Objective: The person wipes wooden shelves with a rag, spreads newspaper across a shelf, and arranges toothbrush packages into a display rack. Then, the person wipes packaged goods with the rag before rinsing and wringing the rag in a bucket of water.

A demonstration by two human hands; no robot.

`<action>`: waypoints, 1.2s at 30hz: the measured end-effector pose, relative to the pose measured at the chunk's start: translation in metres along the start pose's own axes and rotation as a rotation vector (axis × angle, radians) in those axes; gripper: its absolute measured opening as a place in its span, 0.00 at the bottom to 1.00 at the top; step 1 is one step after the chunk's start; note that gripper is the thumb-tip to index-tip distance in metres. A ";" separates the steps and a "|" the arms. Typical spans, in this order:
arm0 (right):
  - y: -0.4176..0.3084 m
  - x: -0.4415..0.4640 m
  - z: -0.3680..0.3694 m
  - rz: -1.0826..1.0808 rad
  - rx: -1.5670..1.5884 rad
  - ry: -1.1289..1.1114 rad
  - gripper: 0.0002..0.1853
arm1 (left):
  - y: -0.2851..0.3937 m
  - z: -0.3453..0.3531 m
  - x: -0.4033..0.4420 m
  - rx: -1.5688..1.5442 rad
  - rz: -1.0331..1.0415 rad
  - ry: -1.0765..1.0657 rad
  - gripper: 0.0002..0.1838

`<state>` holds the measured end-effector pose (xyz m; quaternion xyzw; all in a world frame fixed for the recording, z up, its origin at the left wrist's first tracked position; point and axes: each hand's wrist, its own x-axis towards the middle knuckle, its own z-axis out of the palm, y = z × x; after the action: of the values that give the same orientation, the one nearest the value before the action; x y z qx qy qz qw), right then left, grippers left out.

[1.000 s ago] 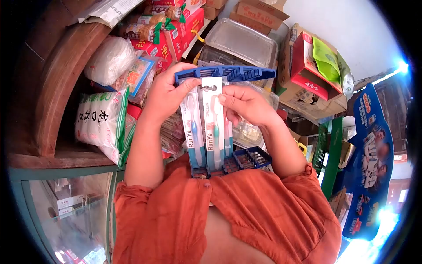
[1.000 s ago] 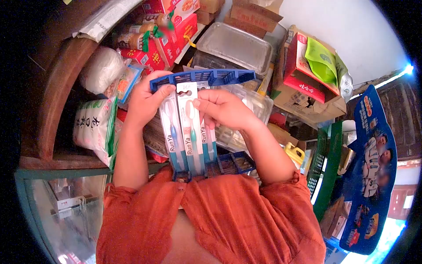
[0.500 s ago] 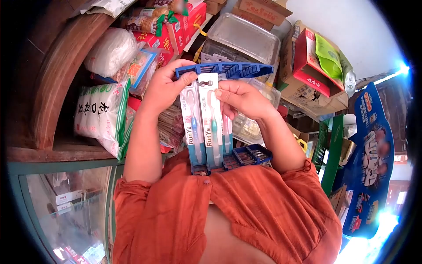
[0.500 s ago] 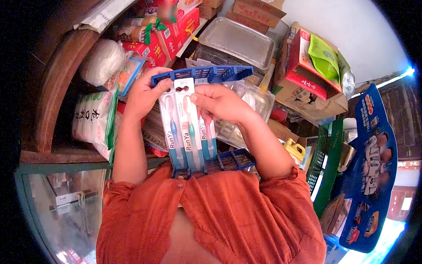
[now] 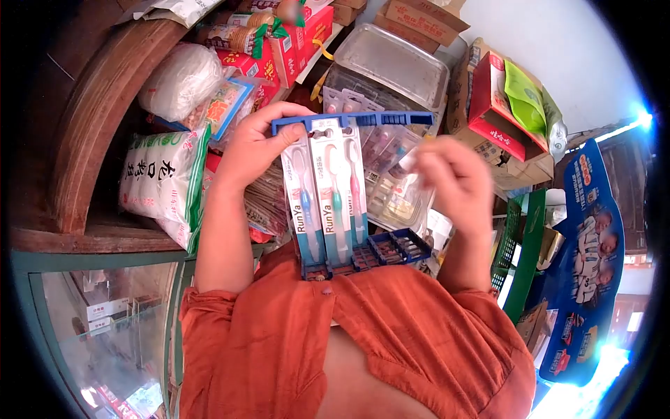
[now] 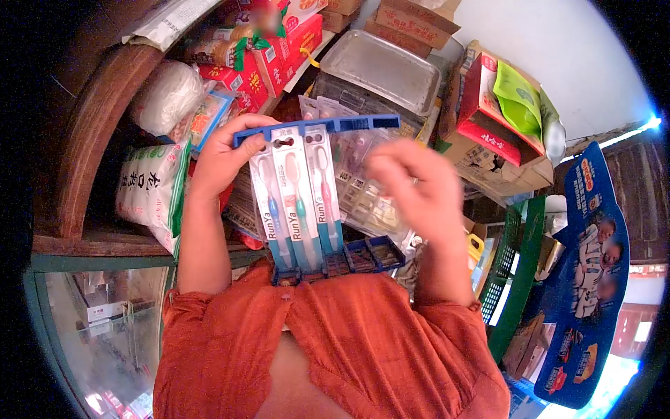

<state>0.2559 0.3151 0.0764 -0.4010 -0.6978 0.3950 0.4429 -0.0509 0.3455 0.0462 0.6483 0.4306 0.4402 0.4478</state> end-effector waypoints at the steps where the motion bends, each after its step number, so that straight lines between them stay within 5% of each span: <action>1: 0.008 -0.010 -0.024 0.120 0.124 0.042 0.06 | 0.000 -0.003 -0.001 -0.020 -0.008 0.011 0.11; 3: 0.029 -0.021 -0.055 0.230 0.182 -0.053 0.15 | 0.002 -0.005 0.000 -0.042 -0.013 0.015 0.12; 5: 0.049 -0.039 -0.073 0.299 -0.191 -0.406 0.28 | 0.006 -0.003 -0.001 -0.115 0.015 0.009 0.13; 6: 0.076 -0.054 -0.073 0.348 -0.050 -0.523 0.40 | 0.010 -0.002 -0.001 -0.096 0.029 0.019 0.14; 9: 0.085 -0.080 -0.054 0.611 0.303 -0.602 0.45 | 0.014 0.000 0.001 -0.035 0.116 0.044 0.12; 11: 0.109 -0.091 -0.048 0.562 0.284 -0.628 0.48 | 0.017 0.002 0.003 -0.018 0.141 0.035 0.11; 20: 0.115 -0.090 -0.030 0.431 0.657 -0.363 0.33 | 0.050 0.012 0.024 -0.023 0.297 -0.028 0.19; 22: 0.106 -0.080 -0.030 0.493 0.726 -0.196 0.32 | 0.064 0.018 0.028 -0.174 0.269 -0.021 0.35; 26: 0.111 -0.058 -0.029 0.346 0.769 -0.014 0.31 | 0.083 0.017 0.036 -0.139 0.489 0.043 0.49; 30: 0.104 -0.021 -0.040 0.233 0.763 0.156 0.26 | 0.087 0.007 0.029 0.049 0.628 0.271 0.48; 36: 0.064 0.098 -0.067 0.101 0.472 0.371 0.19 | 0.073 -0.003 -0.015 0.464 0.528 0.209 0.38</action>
<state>0.3039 0.4408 0.0680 -0.3863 -0.4733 0.4878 0.6236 -0.0454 0.3155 0.1145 0.7729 0.3803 0.4951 0.1133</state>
